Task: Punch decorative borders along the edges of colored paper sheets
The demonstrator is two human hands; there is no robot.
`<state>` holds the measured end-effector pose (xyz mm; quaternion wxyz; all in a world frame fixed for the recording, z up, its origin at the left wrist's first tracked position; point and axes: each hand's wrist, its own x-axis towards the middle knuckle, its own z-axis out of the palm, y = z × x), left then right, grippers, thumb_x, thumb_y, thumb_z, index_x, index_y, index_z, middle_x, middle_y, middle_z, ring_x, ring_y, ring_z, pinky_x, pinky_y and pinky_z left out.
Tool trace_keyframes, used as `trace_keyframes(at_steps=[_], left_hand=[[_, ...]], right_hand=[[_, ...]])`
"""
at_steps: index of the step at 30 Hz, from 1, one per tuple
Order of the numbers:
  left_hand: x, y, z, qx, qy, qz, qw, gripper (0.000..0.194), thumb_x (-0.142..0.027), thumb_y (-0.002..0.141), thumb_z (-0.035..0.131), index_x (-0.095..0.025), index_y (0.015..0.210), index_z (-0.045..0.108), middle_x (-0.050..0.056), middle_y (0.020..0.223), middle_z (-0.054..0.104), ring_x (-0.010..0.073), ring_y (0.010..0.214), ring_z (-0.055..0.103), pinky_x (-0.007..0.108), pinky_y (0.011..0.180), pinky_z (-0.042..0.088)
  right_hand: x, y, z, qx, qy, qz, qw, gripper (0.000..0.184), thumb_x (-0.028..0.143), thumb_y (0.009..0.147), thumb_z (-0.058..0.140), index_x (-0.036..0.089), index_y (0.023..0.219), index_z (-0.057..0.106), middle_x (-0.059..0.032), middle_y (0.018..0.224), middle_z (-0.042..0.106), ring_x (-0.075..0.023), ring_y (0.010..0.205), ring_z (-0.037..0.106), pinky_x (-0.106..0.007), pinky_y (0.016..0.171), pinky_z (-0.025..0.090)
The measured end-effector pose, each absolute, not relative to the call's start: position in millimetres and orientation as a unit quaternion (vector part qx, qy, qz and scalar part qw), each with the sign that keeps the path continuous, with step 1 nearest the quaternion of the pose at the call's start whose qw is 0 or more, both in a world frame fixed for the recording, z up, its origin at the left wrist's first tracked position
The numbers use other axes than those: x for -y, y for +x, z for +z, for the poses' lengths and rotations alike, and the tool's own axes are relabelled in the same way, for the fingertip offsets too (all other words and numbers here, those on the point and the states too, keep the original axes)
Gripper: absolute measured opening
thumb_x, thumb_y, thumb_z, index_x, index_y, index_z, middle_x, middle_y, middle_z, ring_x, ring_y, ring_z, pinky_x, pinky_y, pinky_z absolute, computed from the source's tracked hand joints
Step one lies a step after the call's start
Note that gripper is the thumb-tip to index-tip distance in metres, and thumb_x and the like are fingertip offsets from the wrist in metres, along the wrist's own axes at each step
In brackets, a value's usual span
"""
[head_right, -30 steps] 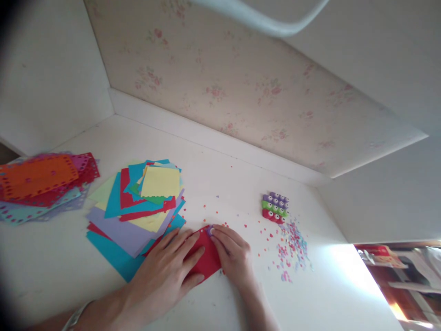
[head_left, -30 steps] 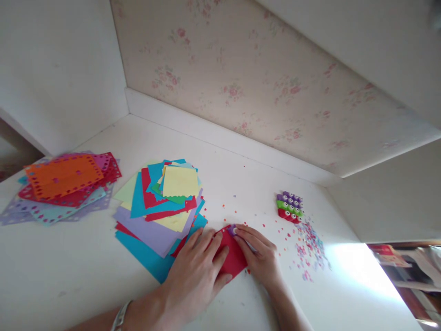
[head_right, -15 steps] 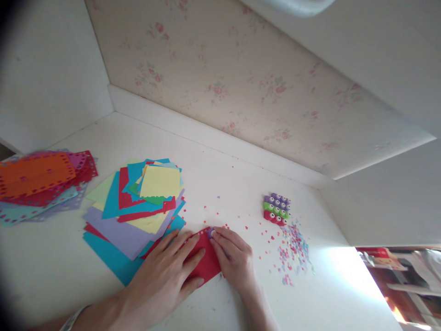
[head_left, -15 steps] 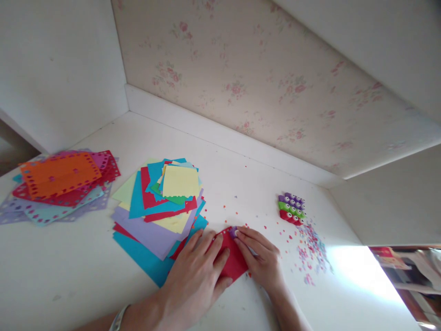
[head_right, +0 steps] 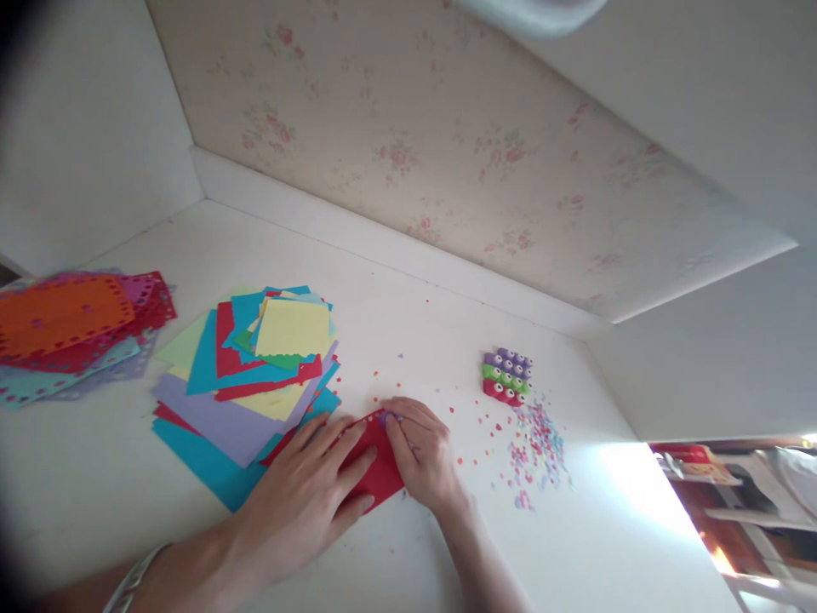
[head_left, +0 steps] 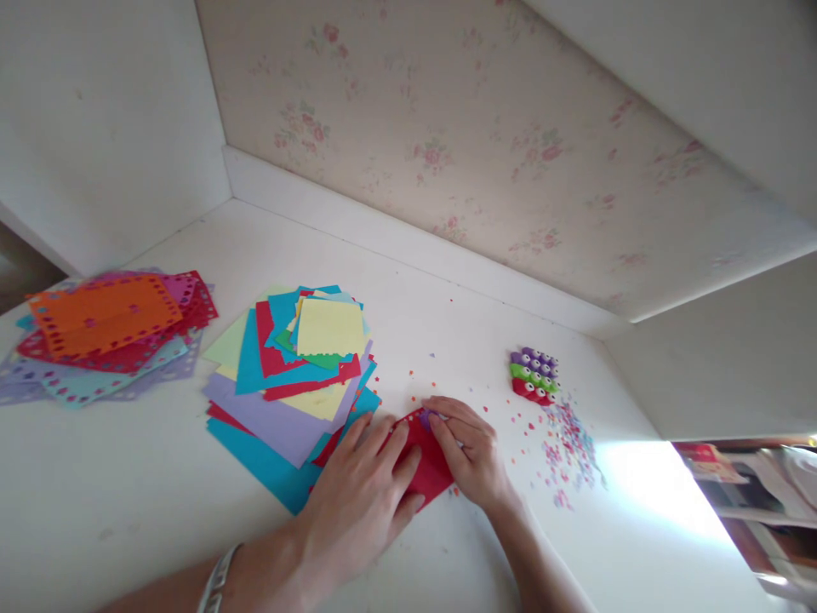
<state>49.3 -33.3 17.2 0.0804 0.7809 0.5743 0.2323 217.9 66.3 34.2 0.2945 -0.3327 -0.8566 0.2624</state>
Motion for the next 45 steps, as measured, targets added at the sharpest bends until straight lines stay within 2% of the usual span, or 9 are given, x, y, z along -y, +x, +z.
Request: trace_keyframes(at_steps=[6,13,18,23,29,34,39,45], left_hand=[[34.6,50.3,17.7,-0.574,0.783,0.228,0.07,0.038,-0.047,0.092,0.051,-0.023,0.119,0.062,0.009,0.131,0.058,0.0307,0.126,0.044,0.052,0.109,0.027],[33.7,47.3,25.4,-0.565,0.794,0.216,0.066,0.038,-0.045,0.092,0.052,-0.023,0.12,0.062,0.01,0.129,0.06,0.0312,0.123,0.049,0.054,0.105,0.033],[32.3,44.5,31.3,-0.562,0.795,0.214,0.076,0.038,-0.045,0.091,0.054,-0.025,0.121,0.063,0.009,0.129,0.061,0.0303,0.122,0.051,0.052,0.104,0.036],[31.4,42.0,32.8,-0.552,0.804,0.204,0.083,0.036,-0.039,0.092,0.052,-0.028,0.124,0.06,0.007,0.134,0.058,0.0283,0.125,0.049,0.052,0.106,0.036],[29.0,38.6,24.8,-0.506,0.839,0.197,0.031,0.037,-0.023,0.092,0.049,-0.028,0.127,0.057,0.005,0.136,0.055,0.0256,0.128,0.046,0.052,0.11,0.032],[28.2,38.4,14.5,-0.5,0.841,0.204,-0.008,0.033,-0.026,0.093,0.05,-0.03,0.124,0.058,0.004,0.132,0.058,0.0254,0.124,0.051,0.049,0.105,0.04],[27.4,39.5,10.8,-0.499,0.84,0.212,-0.016,0.031,-0.028,0.092,0.053,-0.031,0.122,0.06,0.003,0.128,0.06,0.025,0.119,0.055,0.047,0.102,0.044],[22.6,40.7,17.0,-0.498,0.839,0.219,-0.002,0.031,-0.025,0.089,0.056,-0.031,0.118,0.063,0.003,0.123,0.063,0.0254,0.115,0.058,0.047,0.102,0.045]], right_hand=[[-61.0,216.3,31.4,0.839,-0.361,0.277,0.299,0.027,0.015,0.093,0.051,0.019,0.073,0.069,-0.008,0.107,0.071,-0.0194,0.098,0.068,-0.033,0.088,0.055],[-58.5,229.0,23.5,0.813,-0.404,0.246,0.339,0.017,0.02,0.092,0.055,0.02,0.09,0.073,-0.0082,0.114,0.069,-0.0205,0.1,0.067,-0.033,0.09,0.055],[-69.9,243.6,26.0,0.772,-0.477,0.202,0.368,0.02,0.029,0.092,0.055,0.023,0.089,0.074,-0.0074,0.106,0.071,-0.0222,0.098,0.067,-0.037,0.088,0.055],[-79.8,254.3,25.5,0.767,-0.521,0.16,0.34,0.025,0.037,0.087,0.063,0.024,0.106,0.071,-0.0089,0.109,0.069,-0.025,0.096,0.067,-0.039,0.082,0.057],[-82.3,256.4,38.8,0.784,-0.497,0.209,0.307,0.02,0.032,0.089,0.058,0.023,0.095,0.075,-0.0078,0.101,0.072,-0.0223,0.091,0.069,-0.033,0.078,0.058],[-108.0,287.5,59.3,0.747,-0.528,0.25,0.317,0.02,0.036,0.084,0.062,0.024,0.092,0.076,-0.0051,0.097,0.075,-0.0224,0.089,0.07,-0.033,0.079,0.057],[-182.9,335.4,74.9,0.707,-0.641,0.1,0.28,0.029,0.04,0.082,0.06,0.023,0.1,0.075,-0.004,0.084,0.077,-0.0209,0.074,0.071,-0.03,0.067,0.055],[-250.4,350.9,74.1,0.749,-0.615,0.055,0.24,0.016,0.028,0.077,0.062,0.025,0.079,0.077,-0.0039,0.084,0.077,-0.0225,0.08,0.07,-0.03,0.072,0.049]])
